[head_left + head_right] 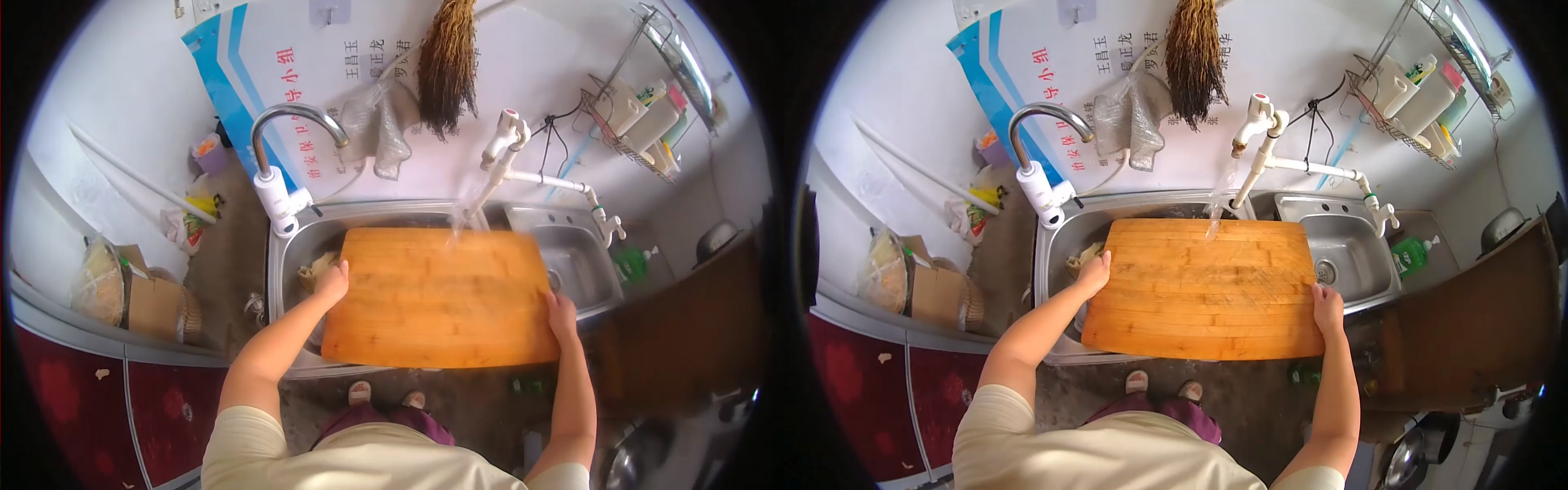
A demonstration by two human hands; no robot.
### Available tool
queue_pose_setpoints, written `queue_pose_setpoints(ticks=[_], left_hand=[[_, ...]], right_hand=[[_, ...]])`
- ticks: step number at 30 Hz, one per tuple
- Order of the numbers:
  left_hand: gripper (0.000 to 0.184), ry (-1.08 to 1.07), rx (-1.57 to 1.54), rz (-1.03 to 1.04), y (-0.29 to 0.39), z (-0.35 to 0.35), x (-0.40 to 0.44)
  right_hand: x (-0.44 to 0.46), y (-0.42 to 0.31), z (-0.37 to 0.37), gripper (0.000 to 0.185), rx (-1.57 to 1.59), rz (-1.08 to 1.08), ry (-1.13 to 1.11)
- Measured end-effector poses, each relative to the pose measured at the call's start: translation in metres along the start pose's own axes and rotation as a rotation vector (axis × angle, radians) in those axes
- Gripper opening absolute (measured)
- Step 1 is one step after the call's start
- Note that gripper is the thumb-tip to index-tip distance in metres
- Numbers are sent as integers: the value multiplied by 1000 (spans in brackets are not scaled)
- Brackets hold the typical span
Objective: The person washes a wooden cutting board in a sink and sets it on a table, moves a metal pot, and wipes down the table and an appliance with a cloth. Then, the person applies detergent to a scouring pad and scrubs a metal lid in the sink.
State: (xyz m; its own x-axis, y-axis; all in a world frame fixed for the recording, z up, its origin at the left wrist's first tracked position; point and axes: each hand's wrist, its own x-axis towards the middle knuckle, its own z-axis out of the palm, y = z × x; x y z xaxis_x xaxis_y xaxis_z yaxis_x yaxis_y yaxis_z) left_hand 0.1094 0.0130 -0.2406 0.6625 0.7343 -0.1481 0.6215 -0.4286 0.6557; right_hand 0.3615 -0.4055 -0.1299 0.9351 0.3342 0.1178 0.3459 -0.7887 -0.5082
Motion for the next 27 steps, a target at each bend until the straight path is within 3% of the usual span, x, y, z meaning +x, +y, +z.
queue_pose_setpoints(ticks=[1, 7, 10, 13, 15, 16, 17, 19, 20, 21, 22, 23, 25, 26, 27], left_hand=[[60, -53, 2, -70, 5, 1, 3], [49, -72, 135, 32, -1, 23, 14], [36, -15, 217, -100, 20, 27, 8], [26, 566, 481, 552, 34, 33, 16], [24, 98, 75, 470, 74, 48, 25], [26, 2, -160, 432, 92, 66, 32], [28, -97, -395, 391, 112, 86, 38], [37, -640, -1284, -178, 170, 85, 43], [40, -604, -1622, -277, 195, 82, 40], [44, -557, -1958, -384, 214, 81, 40], [46, -467, -1953, -267, 217, 95, 53], [47, -622, -2016, -167, 218, 93, 57], [48, -926, -2112, 39, 212, 77, 53], [47, -969, -2160, 23, 214, 70, 46], [47, -970, -2218, -10, 217, 64, 40]], right_hand=[[1, -3, -2, 41, -14, -9, 6], [27, -30, -21, 42, -189, -22, -104], [32, -63, -25, 37, -369, -128, -131], [24, -123, -16, 31, -478, -256, -104], [36, -155, 9, 25, -309, -259, -135], [44, -174, 24, 22, -168, -207, -204], [49, -193, 40, 19, 169, -110, -305], [62, -206, 91, 18, 1014, 170, -413], [61, -222, 102, 16, 1215, 339, -392], [78, -202, 139, 13, 1456, 215, -455], [79, -211, 148, 12, 1661, 316, -339], [80, -220, 155, 10, 1862, 421, -215], [83, -221, 165, 10, 2096, 424, -236], [85, -220, 169, 10, 2214, 427, -249], [87, -213, 176, 11, 1949, 221, -148]])
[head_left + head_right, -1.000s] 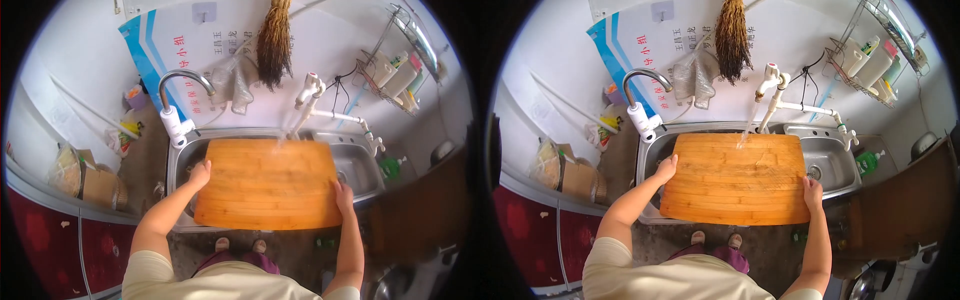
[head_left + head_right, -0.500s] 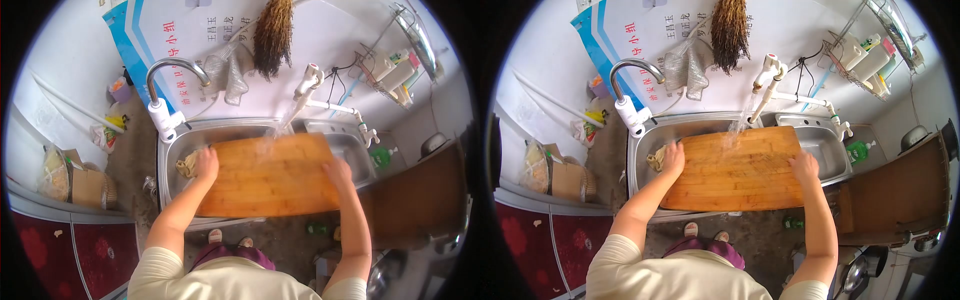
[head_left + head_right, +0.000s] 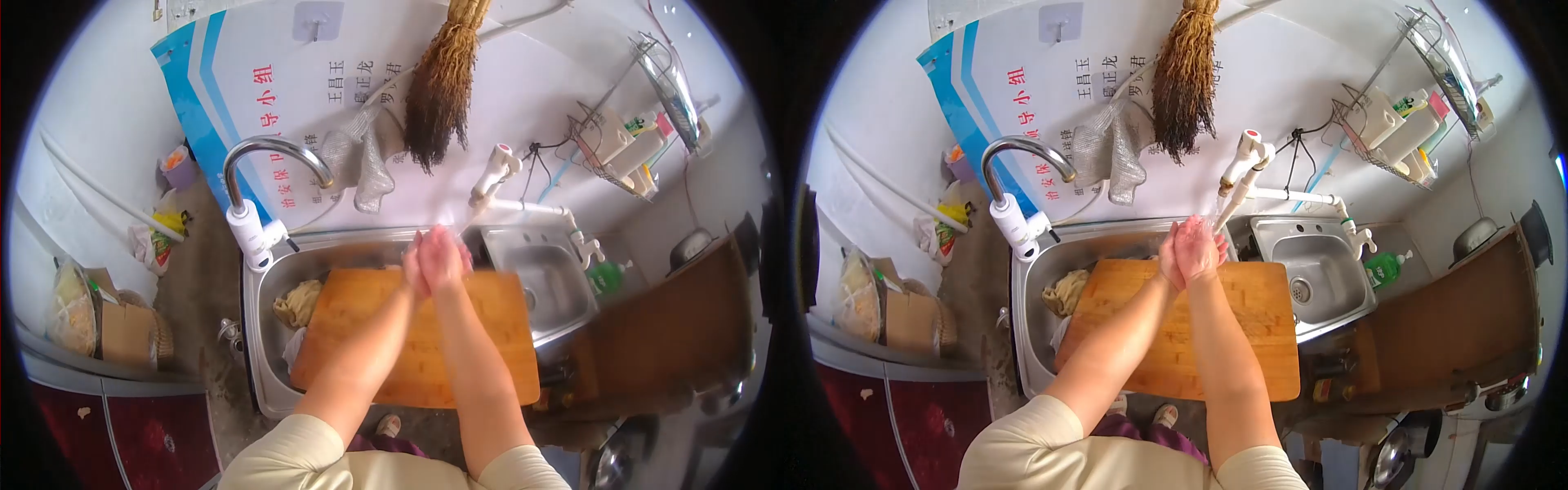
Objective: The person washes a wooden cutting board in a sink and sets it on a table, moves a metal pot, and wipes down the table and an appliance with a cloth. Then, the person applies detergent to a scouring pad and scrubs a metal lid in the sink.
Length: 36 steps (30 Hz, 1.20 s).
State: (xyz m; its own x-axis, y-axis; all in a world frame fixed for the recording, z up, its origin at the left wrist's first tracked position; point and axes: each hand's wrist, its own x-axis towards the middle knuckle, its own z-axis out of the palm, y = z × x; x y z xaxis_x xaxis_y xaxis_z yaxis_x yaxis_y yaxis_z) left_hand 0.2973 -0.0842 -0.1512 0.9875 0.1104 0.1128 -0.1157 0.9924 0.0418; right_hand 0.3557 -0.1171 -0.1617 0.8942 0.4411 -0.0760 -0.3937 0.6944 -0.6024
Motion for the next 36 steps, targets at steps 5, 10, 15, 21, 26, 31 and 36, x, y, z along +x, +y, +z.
queue_pose_setpoints(ticks=[5, 10, 15, 21, 26, 31, 36], left_hand=[[42, 10, 6, -122, -5, -4, 3], [43, 247, 146, -193, -8, 2, 0], [30, 479, 504, -158, 20, -50, 7], [29, 324, 650, -234, 55, -47, -27], [30, 15, 1588, -431, 79, -36, -94], [55, -352, 2295, -240, 44, -8, -184], [60, -566, 2327, -59, -3, -6, -219]], right_hand=[[-21, -25, 39, 23, -493, -1, 97], [-29, -24, 37, 27, -1474, -683, -94], [-21, -36, 18, 24, -1105, -86, 45], [-22, -34, 12, 31, -82, 376, 168], [-77, -42, 6, 39, -340, 834, -539], [-134, -76, 22, 42, -1580, 715, -899], [-139, -95, -49, 45, -1559, 351, -794]])
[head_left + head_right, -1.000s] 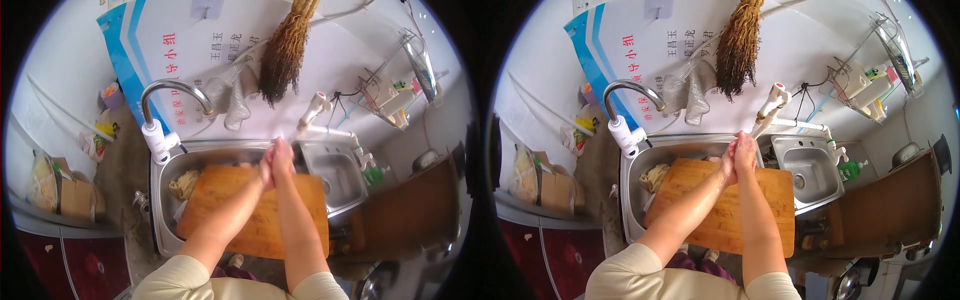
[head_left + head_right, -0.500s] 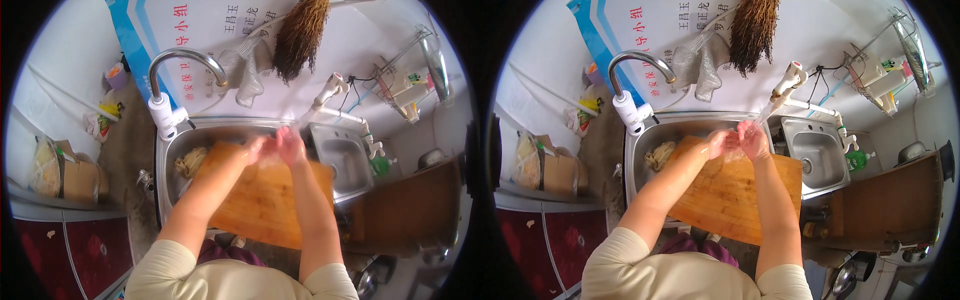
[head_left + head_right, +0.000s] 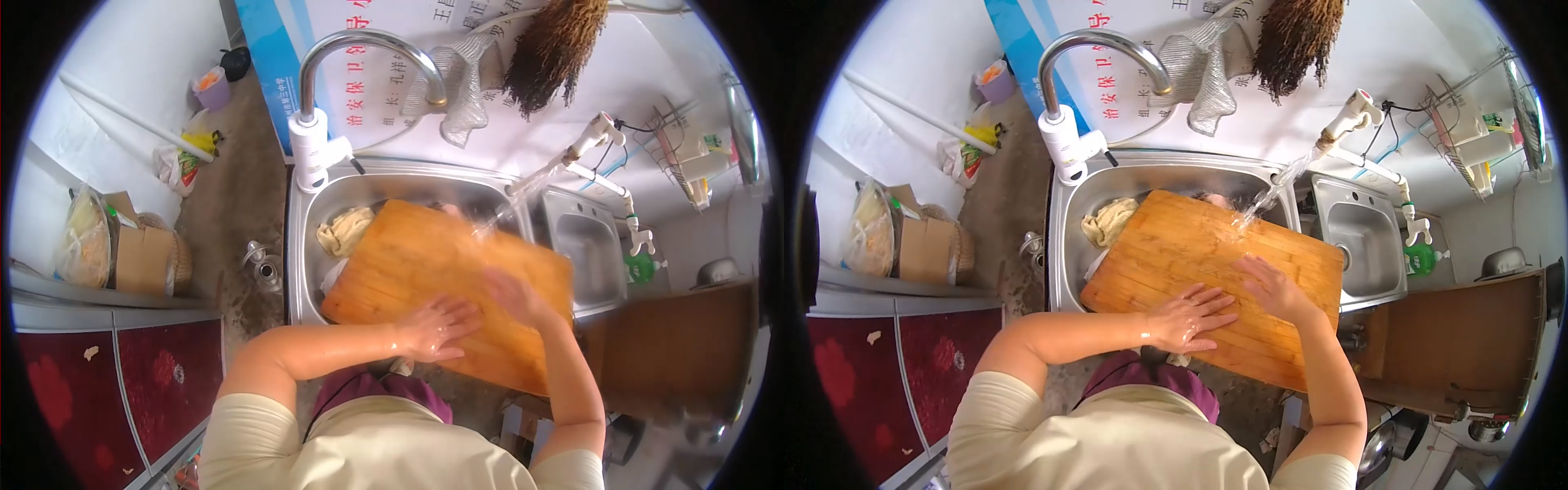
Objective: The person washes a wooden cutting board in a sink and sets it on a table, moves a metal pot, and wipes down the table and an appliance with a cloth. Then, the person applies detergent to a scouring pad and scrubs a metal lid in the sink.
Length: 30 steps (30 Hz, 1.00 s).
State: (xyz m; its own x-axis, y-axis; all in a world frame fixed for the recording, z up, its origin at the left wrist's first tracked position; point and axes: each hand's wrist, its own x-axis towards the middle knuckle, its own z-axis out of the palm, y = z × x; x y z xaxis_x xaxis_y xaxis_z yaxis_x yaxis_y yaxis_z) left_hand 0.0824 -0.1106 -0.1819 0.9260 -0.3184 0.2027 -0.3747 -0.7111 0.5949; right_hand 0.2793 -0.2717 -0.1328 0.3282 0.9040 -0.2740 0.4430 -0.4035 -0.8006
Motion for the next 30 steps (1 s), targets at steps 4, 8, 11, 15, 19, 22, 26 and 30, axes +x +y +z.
queue_pose_setpoints(ticks=[4, 8, 11, 15, 19, 22, 26, 30], left_hand=[[64, 4, 125, -146, -20, 4, -17], [70, -142, 205, -602, -70, -19, -41], [71, -108, 242, -957, -98, -47, -55], [53, 193, 80, -1058, -122, -31, -59], [32, 187, 148, -999, -117, -37, -51], [26, 160, 233, -926, -126, -37, -48], [29, 18, 283, -712, -140, -27, -17], [46, 176, 28, -380, -119, -17, 47]], right_hand=[[-22, -27, 3, 57, -961, 57, -3], [-23, 4, 1, 63, -930, 112, 112], [-4, 31, -3, 60, -864, 130, 185], [67, 40, -8, 49, -116, 266, 416], [130, 19, 9, 35, 1312, 193, 570], [142, 21, 13, 28, 1506, -42, 55], [101, -60, 9, 24, 956, 87, 279], [80, -69, -34, 21, -114, -115, 935]])
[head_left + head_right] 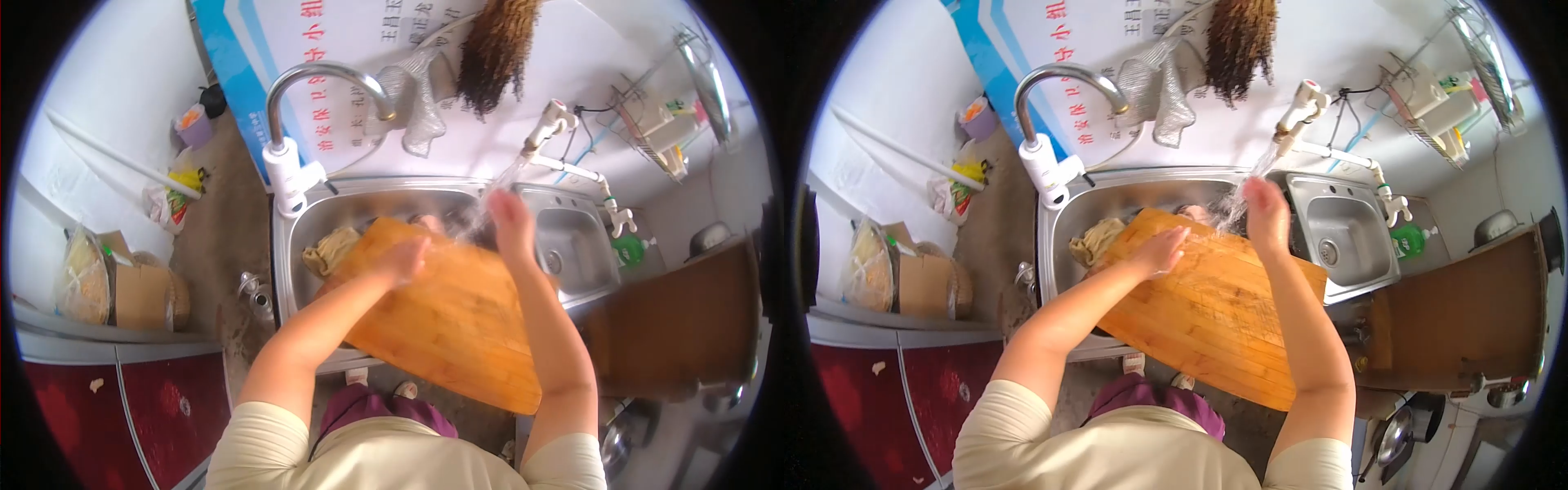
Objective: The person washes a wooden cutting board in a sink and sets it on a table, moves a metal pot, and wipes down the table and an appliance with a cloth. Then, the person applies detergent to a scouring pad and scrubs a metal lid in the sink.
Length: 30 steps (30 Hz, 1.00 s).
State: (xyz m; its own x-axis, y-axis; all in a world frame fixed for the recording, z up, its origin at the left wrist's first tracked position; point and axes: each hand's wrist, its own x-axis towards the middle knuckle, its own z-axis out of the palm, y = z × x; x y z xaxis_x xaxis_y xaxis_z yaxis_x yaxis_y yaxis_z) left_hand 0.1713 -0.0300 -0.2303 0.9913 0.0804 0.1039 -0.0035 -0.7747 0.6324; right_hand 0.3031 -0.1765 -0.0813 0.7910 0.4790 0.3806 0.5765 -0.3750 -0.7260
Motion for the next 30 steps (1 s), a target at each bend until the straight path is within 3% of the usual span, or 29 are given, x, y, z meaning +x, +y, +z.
queue_pose_setpoints(ticks=[2, 6, 8, 12, 14, 16, 19, 22, 24, 27, 29, 30], left_hand=[[56, 36, -141, 62, 29, -4, 16], [66, 206, -249, 252, 60, -12, 38], [68, 169, -195, 246, 65, -25, 43], [63, 115, -99, 167, 41, -32, 38], [60, 97, -68, 119, 21, -35, 26], [54, 32, -6, -60, 4, -39, 7], [43, -17, 131, -282, -25, -42, -26], [35, -87, 231, -420, -21, -64, -66], [41, -150, 201, -564, -20, -75, -85], [49, -158, 158, -589, -35, -67, -105], [52, -169, 112, -673, -37, -60, -106], [53, -172, 89, -716, -38, -55, -105]], right_hand=[[19, -29, -28, 19, -12, -42, 314], [54, -60, -56, 54, -2, -307, 302], [64, -74, -53, 64, 153, -273, 232], [76, -74, -31, 72, 192, -302, 114], [76, -77, -22, 76, -125, -417, 180], [77, -76, -18, 78, -344, -471, 210], [65, -79, -42, 75, -386, -461, 152], [22, -67, -84, 54, -412, -295, 31], [-19, -36, -113, 45, -449, -108, -108], [-87, 31, -148, 36, -534, 38, -267], [-120, 27, -152, 30, -404, 471, -367], [-135, 32, -152, 29, -287, 507, -380]])
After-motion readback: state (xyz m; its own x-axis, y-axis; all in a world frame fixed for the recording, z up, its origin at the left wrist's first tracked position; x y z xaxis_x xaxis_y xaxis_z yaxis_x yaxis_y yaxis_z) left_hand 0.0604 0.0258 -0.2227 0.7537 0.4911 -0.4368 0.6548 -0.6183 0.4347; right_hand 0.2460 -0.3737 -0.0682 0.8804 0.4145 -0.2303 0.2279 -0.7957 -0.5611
